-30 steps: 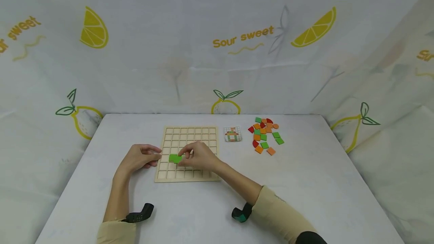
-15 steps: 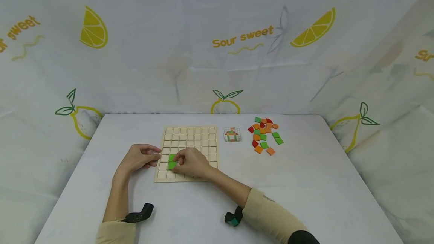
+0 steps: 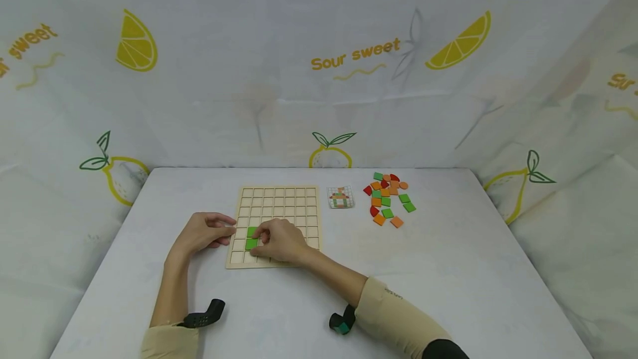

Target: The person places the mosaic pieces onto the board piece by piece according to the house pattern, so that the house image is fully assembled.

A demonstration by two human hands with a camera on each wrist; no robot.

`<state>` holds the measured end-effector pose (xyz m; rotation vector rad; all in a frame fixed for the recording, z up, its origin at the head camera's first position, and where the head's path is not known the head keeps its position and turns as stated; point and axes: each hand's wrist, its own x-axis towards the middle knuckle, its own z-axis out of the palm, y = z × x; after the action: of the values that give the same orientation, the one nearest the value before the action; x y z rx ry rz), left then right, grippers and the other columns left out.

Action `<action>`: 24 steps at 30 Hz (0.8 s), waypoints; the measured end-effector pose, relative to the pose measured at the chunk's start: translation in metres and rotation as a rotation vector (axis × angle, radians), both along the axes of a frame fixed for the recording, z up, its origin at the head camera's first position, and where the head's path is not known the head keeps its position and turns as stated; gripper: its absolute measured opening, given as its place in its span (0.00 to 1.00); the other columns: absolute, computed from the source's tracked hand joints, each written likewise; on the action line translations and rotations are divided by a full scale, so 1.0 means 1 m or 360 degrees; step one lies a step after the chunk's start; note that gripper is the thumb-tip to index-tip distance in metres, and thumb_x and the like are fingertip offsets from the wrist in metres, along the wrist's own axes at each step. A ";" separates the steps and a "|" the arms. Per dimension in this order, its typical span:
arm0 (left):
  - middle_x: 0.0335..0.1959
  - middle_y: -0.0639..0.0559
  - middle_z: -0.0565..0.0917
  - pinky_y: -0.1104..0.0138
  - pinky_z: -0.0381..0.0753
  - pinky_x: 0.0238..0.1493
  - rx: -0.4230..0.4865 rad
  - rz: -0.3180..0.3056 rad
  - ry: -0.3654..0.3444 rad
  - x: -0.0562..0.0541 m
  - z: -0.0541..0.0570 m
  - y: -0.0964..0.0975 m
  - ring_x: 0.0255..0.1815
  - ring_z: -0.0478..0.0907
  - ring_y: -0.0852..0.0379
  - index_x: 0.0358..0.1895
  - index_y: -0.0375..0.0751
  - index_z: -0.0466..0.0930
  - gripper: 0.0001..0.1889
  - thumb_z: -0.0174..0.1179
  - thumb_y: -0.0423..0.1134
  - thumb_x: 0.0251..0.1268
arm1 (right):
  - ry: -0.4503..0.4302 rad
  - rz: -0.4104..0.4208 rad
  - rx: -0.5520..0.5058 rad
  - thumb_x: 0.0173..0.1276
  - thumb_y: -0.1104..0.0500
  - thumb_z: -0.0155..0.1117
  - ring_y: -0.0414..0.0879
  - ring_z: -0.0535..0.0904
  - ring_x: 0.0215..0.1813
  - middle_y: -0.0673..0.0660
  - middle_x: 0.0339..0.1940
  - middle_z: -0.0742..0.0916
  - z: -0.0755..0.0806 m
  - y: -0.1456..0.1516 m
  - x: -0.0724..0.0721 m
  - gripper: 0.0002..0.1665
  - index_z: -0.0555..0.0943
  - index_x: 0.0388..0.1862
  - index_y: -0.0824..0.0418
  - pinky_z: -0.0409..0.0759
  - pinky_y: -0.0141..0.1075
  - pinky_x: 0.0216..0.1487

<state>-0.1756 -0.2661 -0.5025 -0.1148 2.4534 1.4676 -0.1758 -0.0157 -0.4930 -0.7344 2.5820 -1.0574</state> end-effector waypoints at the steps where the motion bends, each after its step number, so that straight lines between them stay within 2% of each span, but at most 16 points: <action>1: 0.26 0.57 0.89 0.68 0.85 0.30 -0.0002 0.0001 0.0000 0.000 0.000 0.000 0.27 0.87 0.62 0.59 0.34 0.88 0.20 0.73 0.43 0.71 | 0.0002 0.0002 -0.0002 0.62 0.51 0.85 0.29 0.69 0.24 0.38 0.23 0.78 0.000 0.000 0.000 0.13 0.91 0.42 0.53 0.65 0.26 0.26; 8: 0.26 0.57 0.89 0.68 0.84 0.30 -0.0006 0.0011 -0.0012 0.000 0.000 0.001 0.27 0.87 0.62 0.59 0.34 0.88 0.20 0.73 0.42 0.71 | -0.0047 -0.0024 -0.0047 0.63 0.51 0.84 0.30 0.68 0.22 0.39 0.23 0.78 0.000 0.001 -0.001 0.13 0.91 0.42 0.54 0.63 0.26 0.25; 20: 0.25 0.58 0.89 0.68 0.85 0.30 0.0010 0.0010 -0.0014 -0.001 0.000 0.000 0.27 0.87 0.62 0.59 0.34 0.88 0.20 0.73 0.42 0.71 | 0.0011 0.0007 -0.0024 0.65 0.52 0.84 0.29 0.68 0.23 0.39 0.23 0.78 -0.001 0.001 -0.002 0.10 0.90 0.40 0.54 0.64 0.25 0.26; 24: 0.26 0.57 0.89 0.68 0.85 0.30 0.0020 -0.0002 0.0002 -0.001 -0.001 0.000 0.27 0.88 0.62 0.59 0.33 0.88 0.20 0.73 0.42 0.71 | -0.0052 -0.0006 -0.0101 0.63 0.53 0.84 0.30 0.70 0.24 0.40 0.23 0.79 0.003 0.005 -0.003 0.11 0.91 0.40 0.55 0.65 0.25 0.27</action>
<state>-0.1765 -0.2657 -0.5031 -0.1099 2.4443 1.4833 -0.1785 -0.0103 -0.4905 -0.7218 2.5340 -1.1474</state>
